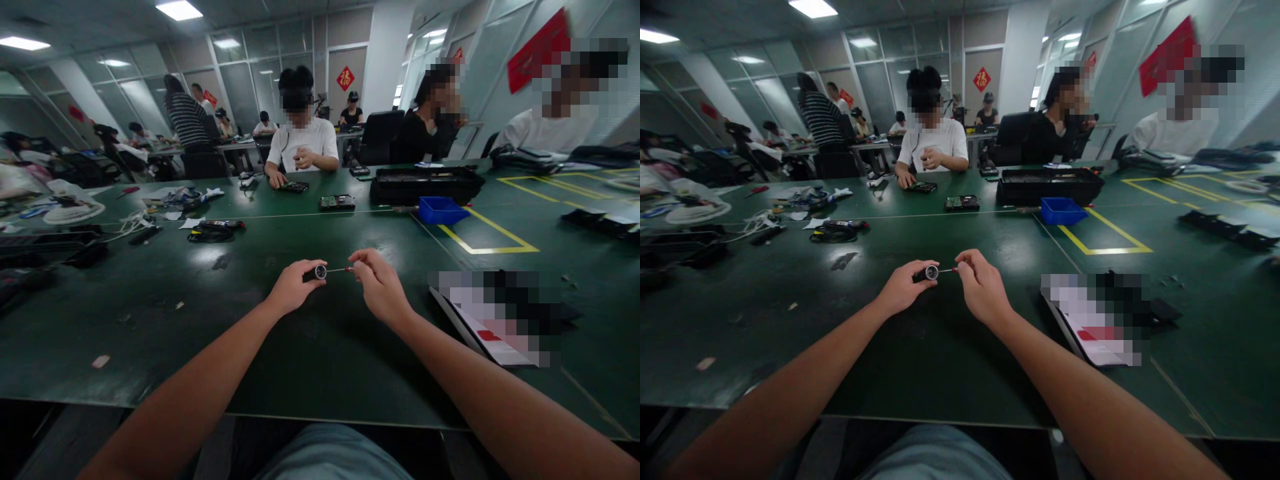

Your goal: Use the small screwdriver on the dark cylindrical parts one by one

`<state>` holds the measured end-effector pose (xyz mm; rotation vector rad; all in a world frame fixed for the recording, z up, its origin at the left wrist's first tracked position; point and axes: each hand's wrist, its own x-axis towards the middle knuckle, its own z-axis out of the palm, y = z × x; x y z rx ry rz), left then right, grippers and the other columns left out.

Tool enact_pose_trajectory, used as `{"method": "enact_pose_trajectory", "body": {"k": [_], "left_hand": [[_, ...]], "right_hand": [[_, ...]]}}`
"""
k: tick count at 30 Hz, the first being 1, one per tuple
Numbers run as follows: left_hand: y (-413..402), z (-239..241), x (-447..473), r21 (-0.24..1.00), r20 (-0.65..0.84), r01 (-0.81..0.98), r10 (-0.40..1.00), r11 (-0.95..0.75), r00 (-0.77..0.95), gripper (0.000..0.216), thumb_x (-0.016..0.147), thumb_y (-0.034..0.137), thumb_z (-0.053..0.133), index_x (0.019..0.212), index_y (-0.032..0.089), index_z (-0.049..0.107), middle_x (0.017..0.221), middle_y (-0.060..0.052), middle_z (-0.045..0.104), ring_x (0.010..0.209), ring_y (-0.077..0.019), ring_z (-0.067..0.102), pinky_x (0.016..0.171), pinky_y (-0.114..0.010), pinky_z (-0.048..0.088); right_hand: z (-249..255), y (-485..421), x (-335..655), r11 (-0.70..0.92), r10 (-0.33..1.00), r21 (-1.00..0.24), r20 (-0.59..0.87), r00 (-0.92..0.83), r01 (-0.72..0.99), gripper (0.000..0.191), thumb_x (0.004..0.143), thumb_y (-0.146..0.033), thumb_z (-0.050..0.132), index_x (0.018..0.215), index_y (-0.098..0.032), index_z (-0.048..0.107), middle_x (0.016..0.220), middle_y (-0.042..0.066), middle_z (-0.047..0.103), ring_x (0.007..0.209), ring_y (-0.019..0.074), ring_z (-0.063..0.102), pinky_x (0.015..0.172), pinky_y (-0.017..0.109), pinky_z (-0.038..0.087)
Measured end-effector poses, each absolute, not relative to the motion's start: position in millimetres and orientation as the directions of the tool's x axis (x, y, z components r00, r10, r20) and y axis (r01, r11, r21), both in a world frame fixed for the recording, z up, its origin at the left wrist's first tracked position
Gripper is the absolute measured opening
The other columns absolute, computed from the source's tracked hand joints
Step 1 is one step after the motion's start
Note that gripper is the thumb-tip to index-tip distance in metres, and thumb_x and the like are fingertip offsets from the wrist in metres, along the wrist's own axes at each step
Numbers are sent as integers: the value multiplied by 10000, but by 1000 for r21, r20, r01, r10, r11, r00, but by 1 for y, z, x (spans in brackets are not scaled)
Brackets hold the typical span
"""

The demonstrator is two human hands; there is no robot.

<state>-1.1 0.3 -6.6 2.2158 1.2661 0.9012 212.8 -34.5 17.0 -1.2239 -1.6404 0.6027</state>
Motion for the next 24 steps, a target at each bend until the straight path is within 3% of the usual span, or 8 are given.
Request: {"method": "enact_pose_trajectory", "body": {"k": [5, 10, 13, 15, 19, 24], "left_hand": [[1, -8, -1, 646, 316, 583, 868, -493, 383, 377, 866, 241, 735, 1239, 270, 691, 1163, -42, 707, 1091, -241, 636, 997, -402, 458], [1, -6, 0, 660, 355, 563, 867, -497, 350, 385, 876, 237, 723, 1258, 252, 675, 1179, -51, 703, 1109, -239, 636, 1021, -407, 460], [1, -2, 1, 620, 428, 536, 819, -573, 381, 377, 897, 221, 700, 1271, 246, 662, 1238, -56, 685, 1168, -226, 612, 1061, -404, 438], [3, -2, 1, 557, 438, 548, 781, -624, 444, 372, 907, 222, 689, 1276, 257, 660, 1241, -54, 685, 1175, -225, 604, 1068, -419, 426], [9, -7, 3, 461, 326, 627, 777, -628, 538, 381, 900, 220, 695, 1278, 261, 664, 1186, -55, 706, 1132, -242, 616, 1042, -454, 420], [9, -10, 5, 488, 261, 660, 818, -570, 513, 376, 878, 228, 710, 1252, 243, 676, 1142, -59, 709, 1084, -250, 628, 1008, -438, 442]], "right_hand": [[14, -34, 211, 338, 922, -869, 384, 59, 362, 171, 955, -377, 509, 992, -236, 600, 789, 7, 666, 688, 184, 600, 659, 334, 448], [6, -26, 208, 313, 939, -949, 316, 131, 47, 238, 913, -440, 589, 948, -210, 639, 833, 32, 687, 767, 188, 650, 762, 371, 526], [1, -19, 206, 215, 969, -953, 181, 171, -213, 274, 887, -483, 615, 909, -212, 641, 809, 20, 669, 724, 173, 644, 735, 367, 557], [-1, -17, 206, 157, 971, -943, 94, 218, -292, 276, 876, -495, 623, 850, -220, 623, 750, 3, 635, 661, 161, 612, 667, 345, 560], [0, -18, 204, 143, 943, -976, 84, 322, -162, 242, 904, -453, 589, 818, -228, 598, 714, -8, 610, 626, 153, 578, 588, 313, 522], [3, -22, 205, 203, 929, -978, 206, 307, 43, 217, 943, -424, 535, 871, -228, 592, 732, -10, 630, 641, 153, 578, 607, 316, 481]]}}
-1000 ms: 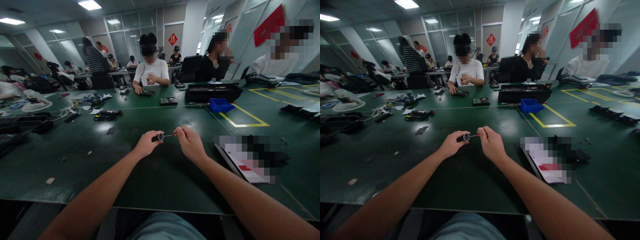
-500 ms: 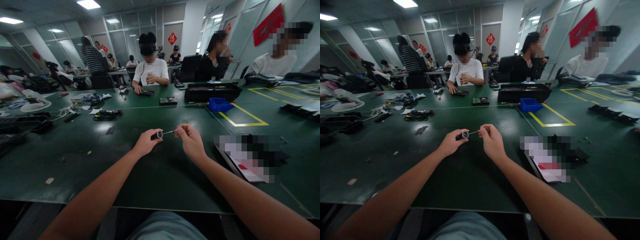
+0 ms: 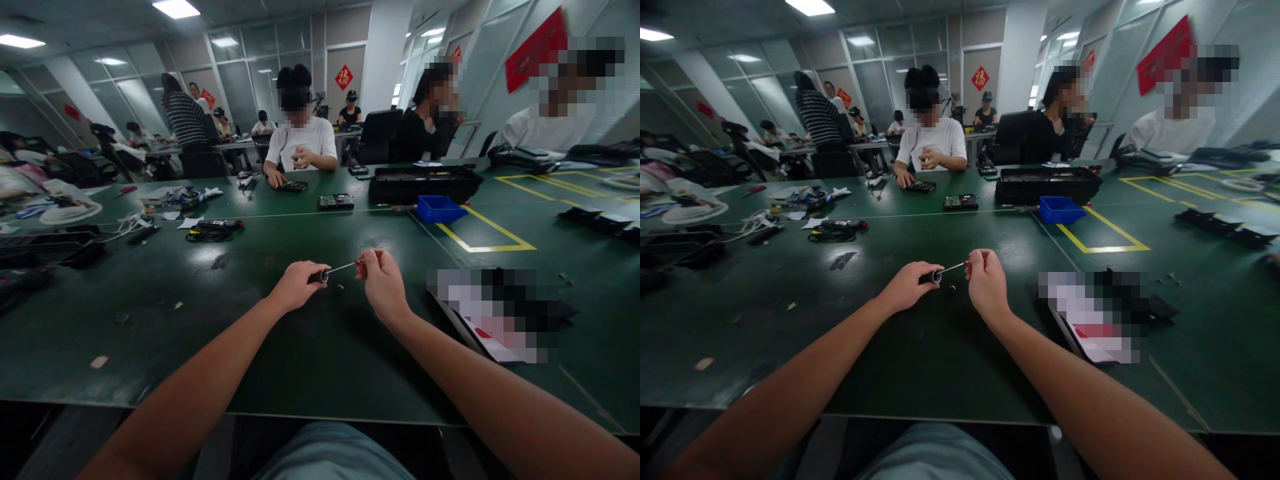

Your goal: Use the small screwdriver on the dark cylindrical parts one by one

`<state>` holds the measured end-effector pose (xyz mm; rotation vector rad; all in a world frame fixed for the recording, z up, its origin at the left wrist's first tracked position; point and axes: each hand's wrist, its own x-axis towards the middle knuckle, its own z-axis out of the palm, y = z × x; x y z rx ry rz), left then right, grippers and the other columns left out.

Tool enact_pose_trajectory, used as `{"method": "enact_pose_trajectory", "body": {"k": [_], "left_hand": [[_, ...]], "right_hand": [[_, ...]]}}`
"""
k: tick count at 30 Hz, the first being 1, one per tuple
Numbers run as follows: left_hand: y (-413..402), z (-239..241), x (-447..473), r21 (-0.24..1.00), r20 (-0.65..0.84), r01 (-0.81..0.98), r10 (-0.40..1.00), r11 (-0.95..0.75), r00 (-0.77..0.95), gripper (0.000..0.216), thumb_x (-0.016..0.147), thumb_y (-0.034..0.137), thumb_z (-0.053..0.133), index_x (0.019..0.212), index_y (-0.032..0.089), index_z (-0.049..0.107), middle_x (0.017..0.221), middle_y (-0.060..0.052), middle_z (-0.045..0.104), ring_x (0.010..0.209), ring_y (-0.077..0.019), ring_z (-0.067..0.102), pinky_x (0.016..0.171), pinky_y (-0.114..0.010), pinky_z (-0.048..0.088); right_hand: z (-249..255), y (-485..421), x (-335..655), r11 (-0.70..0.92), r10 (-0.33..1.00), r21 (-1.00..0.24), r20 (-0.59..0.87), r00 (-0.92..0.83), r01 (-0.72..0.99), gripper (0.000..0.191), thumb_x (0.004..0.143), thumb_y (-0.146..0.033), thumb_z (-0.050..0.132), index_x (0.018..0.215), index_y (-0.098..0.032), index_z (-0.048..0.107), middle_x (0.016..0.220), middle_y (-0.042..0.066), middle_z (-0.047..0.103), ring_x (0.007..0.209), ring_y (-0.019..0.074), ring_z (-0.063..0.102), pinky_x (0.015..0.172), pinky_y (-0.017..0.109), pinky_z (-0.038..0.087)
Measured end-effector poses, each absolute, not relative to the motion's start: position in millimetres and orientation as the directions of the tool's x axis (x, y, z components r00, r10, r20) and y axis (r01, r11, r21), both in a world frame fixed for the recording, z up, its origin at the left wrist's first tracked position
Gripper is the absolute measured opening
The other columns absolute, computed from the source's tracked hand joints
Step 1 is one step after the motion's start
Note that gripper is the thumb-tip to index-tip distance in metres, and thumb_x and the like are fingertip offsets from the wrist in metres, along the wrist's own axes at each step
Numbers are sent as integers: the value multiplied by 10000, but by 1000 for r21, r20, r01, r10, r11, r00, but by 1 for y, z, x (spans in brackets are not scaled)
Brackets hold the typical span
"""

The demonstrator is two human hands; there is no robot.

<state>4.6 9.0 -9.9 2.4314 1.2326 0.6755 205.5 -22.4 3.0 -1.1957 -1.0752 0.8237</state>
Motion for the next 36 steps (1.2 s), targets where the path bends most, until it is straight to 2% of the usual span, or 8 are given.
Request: {"method": "enact_pose_trajectory", "body": {"k": [7, 13, 16, 19, 22, 26, 30, 36], "left_hand": [[3, 0, 1, 628, 276, 644, 898, -438, 342, 315, 838, 203, 733, 1145, 191, 666, 1159, -74, 681, 1063, -242, 628, 960, -383, 486], [1, 11, 0, 727, 231, 582, 928, -364, 293, 330, 938, 245, 588, 1266, 219, 560, 1187, -75, 659, 1088, -228, 618, 986, -393, 465], [-1, 17, 4, 745, 177, 589, 945, -312, 276, 301, 941, 346, 590, 1206, 206, 560, 1092, -68, 660, 969, -219, 629, 881, -372, 496], [-3, 21, 12, 700, 178, 632, 938, -333, 298, 279, 905, 407, 638, 1085, 196, 604, 1005, -56, 669, 877, -214, 623, 793, -353, 503], [-2, 21, 23, 630, 211, 651, 900, -423, 380, 158, 911, 311, 600, 992, 188, 656, 1006, -65, 680, 893, -219, 624, 798, -354, 504], [3, 16, 39, 527, 160, 660, 825, -536, 542, 244, 908, 221, 541, 1064, 202, 727, 1052, -85, 681, 950, -237, 640, 856, -375, 506], [7, 9, 55, 369, 68, 729, 799, -576, 597, 340, 924, 360, 578, 1213, 249, 718, 1027, -94, 662, 952, -271, 645, 800, -374, 511], [6, 4, 71, 183, 64, 776, 796, -603, 602, 305, 960, 344, 487, 1063, 257, 761, 972, -98, 676, 871, -266, 662, 726, -353, 503]], "right_hand": [[4, -22, 210, 285, 909, -958, 285, 304, 45, 229, 948, -457, 558, 925, -232, 593, 803, -5, 639, 697, 154, 594, 667, 329, 492], [16, -29, 212, 396, 857, -916, 396, 331, 71, 203, 967, -432, 537, 967, -235, 588, 857, 9, 647, 738, 160, 607, 705, 350, 507], [23, -33, 213, 431, 835, -897, 437, 334, 97, 188, 971, -412, 531, 979, -233, 590, 858, 13, 649, 748, 165, 616, 711, 356, 509], [26, -35, 214, 460, 820, -881, 469, 327, 110, 164, 976, -395, 526, 978, -242, 585, 838, 6, 646, 747, 168, 615, 721, 359, 505], [27, -37, 213, 477, 810, -871, 488, 325, 118, 153, 980, -390, 522, 976, -250, 585, 831, 5, 644, 750, 171, 614, 730, 362, 500], [29, -38, 213, 498, 798, -860, 504, 332, 110, 150, 976, -396, 525, 970, -256, 579, 814, 0, 635, 739, 174, 612, 721, 361, 496], [28, -38, 214, 509, 791, -852, 518, 325, 121, 153, 976, -396, 528, 968, -254, 585, 812, -1, 636, 744, 175, 616, 721, 357, 496], [25, -38, 214, 535, 777, -834, 547, 312, 133, 157, 982, -397, 530, 967, -254, 592, 811, -1, 642, 745, 174, 620, 723, 353, 494]]}}
